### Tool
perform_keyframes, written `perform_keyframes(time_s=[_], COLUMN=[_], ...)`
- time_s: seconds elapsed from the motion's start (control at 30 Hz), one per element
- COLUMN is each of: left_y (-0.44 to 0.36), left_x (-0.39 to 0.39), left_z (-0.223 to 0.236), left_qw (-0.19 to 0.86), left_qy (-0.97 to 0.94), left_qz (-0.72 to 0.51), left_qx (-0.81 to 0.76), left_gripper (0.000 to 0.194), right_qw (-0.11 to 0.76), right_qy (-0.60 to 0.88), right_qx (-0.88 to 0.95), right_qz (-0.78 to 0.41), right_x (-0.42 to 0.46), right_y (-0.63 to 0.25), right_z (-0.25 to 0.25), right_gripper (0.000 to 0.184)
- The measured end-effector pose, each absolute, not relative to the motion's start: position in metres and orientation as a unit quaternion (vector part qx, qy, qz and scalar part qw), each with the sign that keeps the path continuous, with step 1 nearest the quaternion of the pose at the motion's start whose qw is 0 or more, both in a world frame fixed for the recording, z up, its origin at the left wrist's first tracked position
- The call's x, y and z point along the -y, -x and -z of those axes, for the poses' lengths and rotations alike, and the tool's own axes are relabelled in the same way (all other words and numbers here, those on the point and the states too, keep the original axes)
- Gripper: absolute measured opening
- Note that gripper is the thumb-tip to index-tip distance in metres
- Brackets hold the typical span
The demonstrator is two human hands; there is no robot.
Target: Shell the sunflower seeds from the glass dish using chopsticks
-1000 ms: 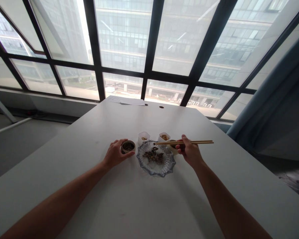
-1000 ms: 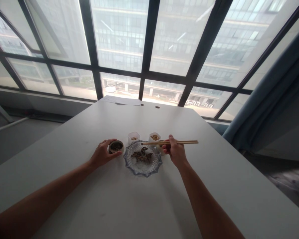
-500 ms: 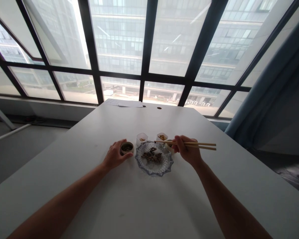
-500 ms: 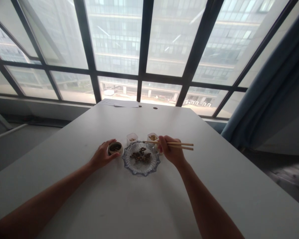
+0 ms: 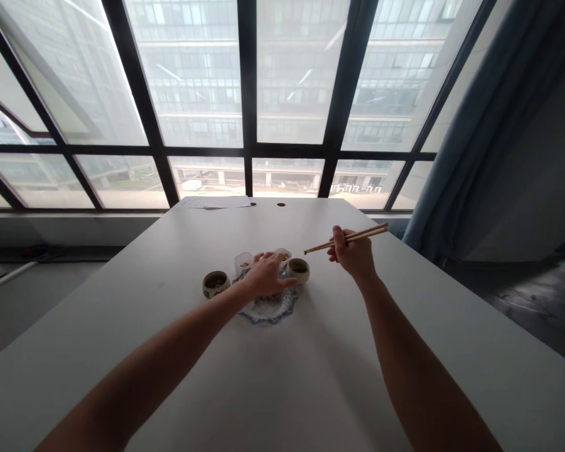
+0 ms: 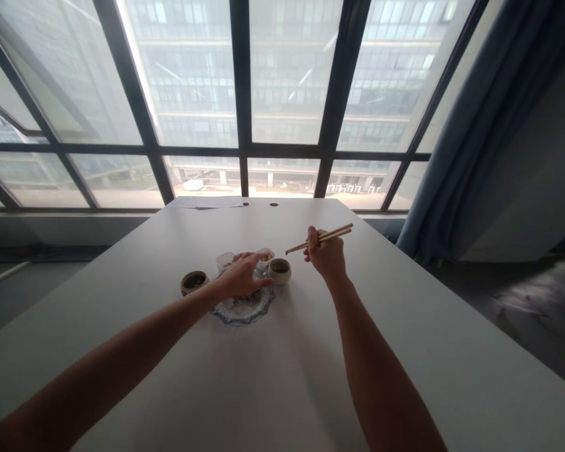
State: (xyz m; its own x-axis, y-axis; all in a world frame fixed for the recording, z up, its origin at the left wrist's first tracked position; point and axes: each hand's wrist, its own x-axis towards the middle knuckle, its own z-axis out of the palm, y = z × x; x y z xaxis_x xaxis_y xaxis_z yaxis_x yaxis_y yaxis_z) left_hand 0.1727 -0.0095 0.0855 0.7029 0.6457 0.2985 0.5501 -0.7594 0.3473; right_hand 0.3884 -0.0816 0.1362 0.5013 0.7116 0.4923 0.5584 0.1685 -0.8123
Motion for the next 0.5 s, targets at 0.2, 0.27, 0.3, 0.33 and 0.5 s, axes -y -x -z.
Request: perform_keyframes(time_s=[0.2, 0.27, 0.3, 0.33, 0.5], left_y=[-0.232, -0.235, -0.236, -0.236, -0.236], left_x=[-0.010, -0.013, -0.014, -0.015, -0.014], left_z=[-0.082, -0.080, -0.079, -0.078, -0.075], left_qw=[0.097, 0.094, 0.093, 0.093, 0.080], left_qy=[-0.931, -0.929, -0.929, -0.929, -0.933], left_qz=[-0.111, -0.113, -0.114, -0.116, -0.129], left_qx=[-0.335, -0.340, -0.340, -0.340, -0.325], left_gripper=[0.086, 0.085, 0.087, 0.089, 0.098], right_qw=[0.515, 0.519, 0.520, 0.522, 0.524], right_qy=[0.650, 0.648, 0.647, 0.647, 0.644], right_qx=[0.556, 0.555, 0.554, 0.552, 0.553], right_qz=[-0.051, -0.059, -0.063, -0.065, -0.066], right_x=[0.093, 0.094, 0.095, 0.095, 0.097], right_y=[-0.390, -0.390, -0.391, -0.392, -0.396], right_z=[-0.153, -0.155, -0.156, -0.157, -0.159], right_gripper=[0.053, 0.051, 0.051, 0.051, 0.053])
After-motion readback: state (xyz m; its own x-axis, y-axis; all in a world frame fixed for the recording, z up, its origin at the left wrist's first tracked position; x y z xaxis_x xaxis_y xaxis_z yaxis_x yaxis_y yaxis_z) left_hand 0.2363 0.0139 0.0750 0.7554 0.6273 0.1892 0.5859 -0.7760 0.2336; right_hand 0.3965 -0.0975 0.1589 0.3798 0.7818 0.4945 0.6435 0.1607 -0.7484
